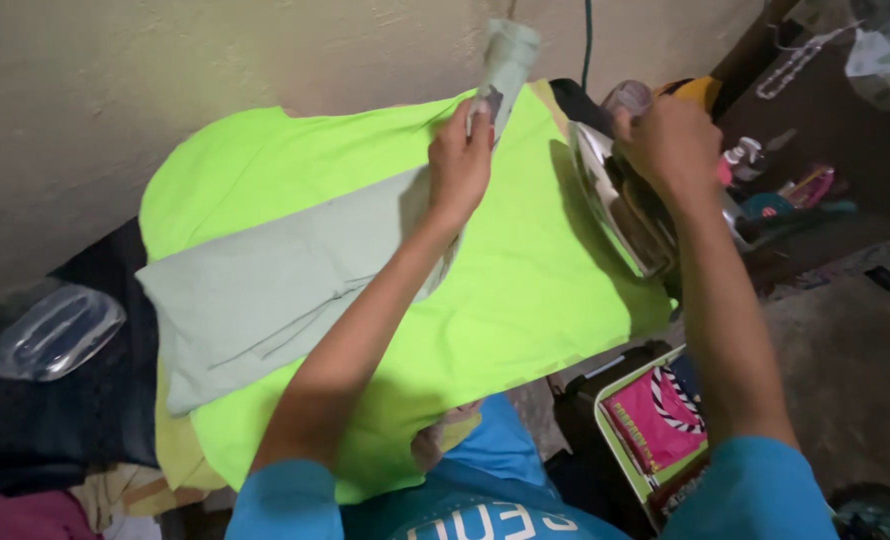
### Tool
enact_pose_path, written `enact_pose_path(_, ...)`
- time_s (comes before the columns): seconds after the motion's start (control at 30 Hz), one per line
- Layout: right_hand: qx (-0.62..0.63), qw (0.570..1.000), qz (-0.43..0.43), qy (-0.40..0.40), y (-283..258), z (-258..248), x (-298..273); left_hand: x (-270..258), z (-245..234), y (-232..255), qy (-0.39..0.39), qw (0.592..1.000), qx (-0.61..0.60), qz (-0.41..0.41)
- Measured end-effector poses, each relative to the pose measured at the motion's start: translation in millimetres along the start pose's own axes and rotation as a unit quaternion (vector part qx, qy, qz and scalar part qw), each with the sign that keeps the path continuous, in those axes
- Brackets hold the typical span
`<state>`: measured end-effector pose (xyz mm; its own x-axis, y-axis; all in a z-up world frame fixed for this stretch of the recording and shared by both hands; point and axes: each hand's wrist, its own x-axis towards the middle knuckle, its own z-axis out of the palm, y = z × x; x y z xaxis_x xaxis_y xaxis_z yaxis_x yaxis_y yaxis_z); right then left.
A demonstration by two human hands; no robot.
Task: Iron several t-shirts on a flat surface using a hand iron.
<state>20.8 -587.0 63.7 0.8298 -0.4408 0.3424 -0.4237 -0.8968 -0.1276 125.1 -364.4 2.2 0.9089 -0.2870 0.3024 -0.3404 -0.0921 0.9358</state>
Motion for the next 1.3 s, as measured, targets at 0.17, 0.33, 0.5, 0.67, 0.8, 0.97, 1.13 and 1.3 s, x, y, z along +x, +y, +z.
enact_pose_path(0.17,0.015,0.997,-0.073,-0.012,-46,42,12,-15,-33,23,0.072,0.989,-0.119,0.056)
enact_pose_path(0.33,-0.021,0.989,-0.129,0.063,-78,32,-3,-10,-29,-5,0.051,0.997,-0.060,0.004)
enact_pose_path(0.5,0.556,0.828,-0.068,-0.021,-107,74,4,-14,1,-19,0.020,0.992,0.018,0.121)
enact_pose_path(0.67,0.898,0.414,-0.043,-0.139,-73,166,13,-11,7,9,-0.068,0.948,0.053,0.306)
enact_pose_path(0.8,0.918,0.364,-0.082,-0.133,-88,142,-9,6,35,3,-0.206,0.946,0.084,0.236)
enact_pose_path(0.97,0.831,0.501,-0.225,-0.089,-114,91,-22,3,-2,25,-0.150,0.963,-0.225,-0.014)
enact_pose_path(1.13,0.549,0.771,-0.284,-0.152,-184,32,-59,-28,-116,41,-0.116,0.897,-0.390,-0.173)
enact_pose_path(1.3,0.190,0.882,-0.363,-0.234,-216,64,-97,-73,-153,-41,-0.075,0.924,-0.269,-0.262)
